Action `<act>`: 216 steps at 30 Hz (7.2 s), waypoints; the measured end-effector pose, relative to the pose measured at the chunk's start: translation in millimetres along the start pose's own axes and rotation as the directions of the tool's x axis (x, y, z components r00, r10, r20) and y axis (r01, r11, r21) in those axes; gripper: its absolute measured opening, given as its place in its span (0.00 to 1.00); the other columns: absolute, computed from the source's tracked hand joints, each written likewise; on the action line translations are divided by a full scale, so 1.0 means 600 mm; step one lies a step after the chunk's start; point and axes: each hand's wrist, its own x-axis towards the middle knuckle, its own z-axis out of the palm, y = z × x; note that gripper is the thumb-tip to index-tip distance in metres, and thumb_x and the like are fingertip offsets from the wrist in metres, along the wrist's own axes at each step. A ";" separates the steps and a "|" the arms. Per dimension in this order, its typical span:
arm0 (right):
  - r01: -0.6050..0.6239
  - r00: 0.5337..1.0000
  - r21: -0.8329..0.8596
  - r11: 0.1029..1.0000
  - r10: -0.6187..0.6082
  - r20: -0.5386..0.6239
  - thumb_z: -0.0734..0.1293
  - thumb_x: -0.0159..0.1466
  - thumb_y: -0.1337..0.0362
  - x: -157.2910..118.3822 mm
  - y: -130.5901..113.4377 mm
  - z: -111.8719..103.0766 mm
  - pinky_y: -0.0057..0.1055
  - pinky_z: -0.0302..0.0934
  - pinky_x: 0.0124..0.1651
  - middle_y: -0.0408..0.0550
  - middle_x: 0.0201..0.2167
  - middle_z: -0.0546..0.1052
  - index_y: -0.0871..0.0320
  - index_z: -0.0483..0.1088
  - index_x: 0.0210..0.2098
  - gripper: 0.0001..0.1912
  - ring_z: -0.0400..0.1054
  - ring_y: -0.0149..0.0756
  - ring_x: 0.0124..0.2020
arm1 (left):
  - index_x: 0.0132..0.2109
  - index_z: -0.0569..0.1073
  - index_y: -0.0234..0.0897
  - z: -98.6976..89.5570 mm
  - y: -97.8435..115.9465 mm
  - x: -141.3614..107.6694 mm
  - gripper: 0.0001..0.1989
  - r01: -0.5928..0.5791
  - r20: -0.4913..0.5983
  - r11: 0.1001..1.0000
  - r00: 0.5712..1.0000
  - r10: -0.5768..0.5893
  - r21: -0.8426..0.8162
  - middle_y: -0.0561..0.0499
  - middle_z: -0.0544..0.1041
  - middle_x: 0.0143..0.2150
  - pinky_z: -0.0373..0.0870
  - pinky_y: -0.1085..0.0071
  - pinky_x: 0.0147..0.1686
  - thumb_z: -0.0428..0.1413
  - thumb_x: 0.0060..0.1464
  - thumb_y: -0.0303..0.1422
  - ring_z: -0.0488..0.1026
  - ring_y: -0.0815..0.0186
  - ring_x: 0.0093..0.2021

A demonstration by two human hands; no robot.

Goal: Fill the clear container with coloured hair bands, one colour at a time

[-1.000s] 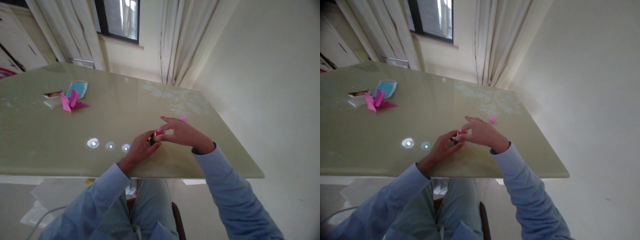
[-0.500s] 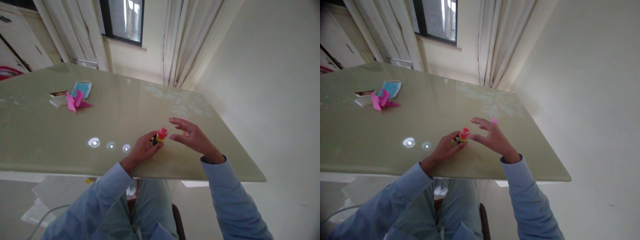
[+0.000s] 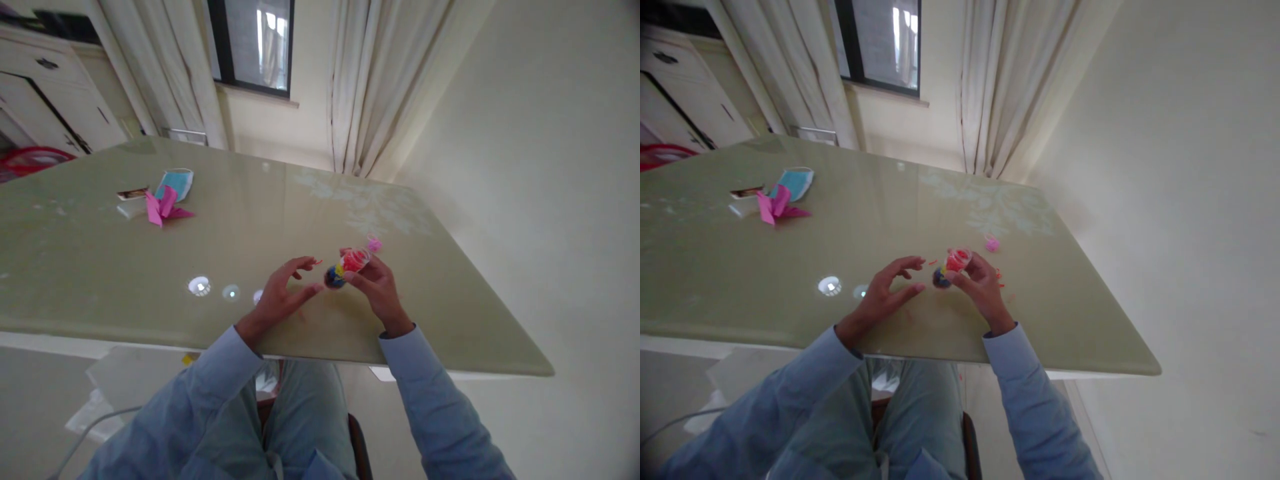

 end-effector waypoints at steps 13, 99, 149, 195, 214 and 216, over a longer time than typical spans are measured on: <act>0.039 0.992 0.011 0.999 -0.038 -0.120 0.80 0.51 0.58 -0.047 0.013 -0.028 0.46 0.70 0.55 0.47 0.43 0.81 0.51 0.79 0.42 0.19 0.76 0.43 0.44 | 0.37 0.82 0.41 -0.053 0.009 -0.015 0.11 -0.291 0.642 0.896 0.767 0.008 0.336 0.47 0.79 0.40 0.68 0.67 0.45 0.55 0.63 0.30 0.74 0.62 0.41; -0.074 0.982 0.197 0.978 0.106 -0.154 0.79 0.54 0.57 -0.148 0.018 -0.042 0.33 0.66 0.45 0.45 0.34 0.78 0.55 0.77 0.37 0.14 0.70 0.36 0.37 | 0.47 0.78 0.30 0.249 -0.036 0.236 0.15 -0.522 0.684 0.667 0.729 0.024 0.532 0.37 0.76 0.50 0.69 0.60 0.52 0.48 0.63 0.28 0.73 0.55 0.51; -0.098 0.976 0.216 0.971 0.136 -0.168 0.79 0.54 0.57 -0.143 0.029 -0.052 0.34 0.67 0.46 0.45 0.36 0.80 0.54 0.78 0.38 0.15 0.72 0.37 0.38 | 0.42 0.76 0.31 0.233 -0.019 0.219 0.11 -0.628 0.736 0.644 0.661 0.146 0.437 0.38 0.75 0.48 0.67 0.62 0.49 0.48 0.64 0.27 0.72 0.57 0.48; -0.091 0.973 0.213 0.973 0.133 -0.187 0.79 0.53 0.57 -0.147 0.014 -0.052 0.33 0.67 0.46 0.45 0.35 0.80 0.54 0.79 0.38 0.15 0.72 0.36 0.37 | 0.33 0.67 0.36 0.180 0.014 0.166 0.13 0.451 0.523 0.781 0.831 -0.191 -0.431 0.54 0.69 0.30 0.64 0.73 0.29 0.58 0.60 0.40 0.64 0.73 0.26; 0.114 0.957 -0.327 0.938 -0.192 -0.219 0.76 0.59 0.59 -0.123 0.015 -0.008 0.39 0.68 0.48 0.48 0.41 0.80 0.54 0.76 0.46 0.16 0.73 0.39 0.41 | 0.33 0.75 0.34 0.049 0.090 0.076 0.16 0.332 0.222 0.765 0.943 -0.248 -0.552 0.50 0.75 0.37 0.66 0.74 0.33 0.67 0.52 0.43 0.69 0.71 0.33; 0.169 0.942 -0.491 0.854 -0.286 -0.174 0.75 0.60 0.59 -0.116 0.010 0.002 0.40 0.68 0.48 0.49 0.42 0.80 0.54 0.75 0.47 0.16 0.72 0.40 0.42 | 0.34 0.75 0.34 0.037 0.096 0.074 0.12 0.132 0.104 0.932 0.989 -0.103 -0.338 0.49 0.75 0.38 0.68 0.72 0.36 0.63 0.57 0.40 0.70 0.68 0.36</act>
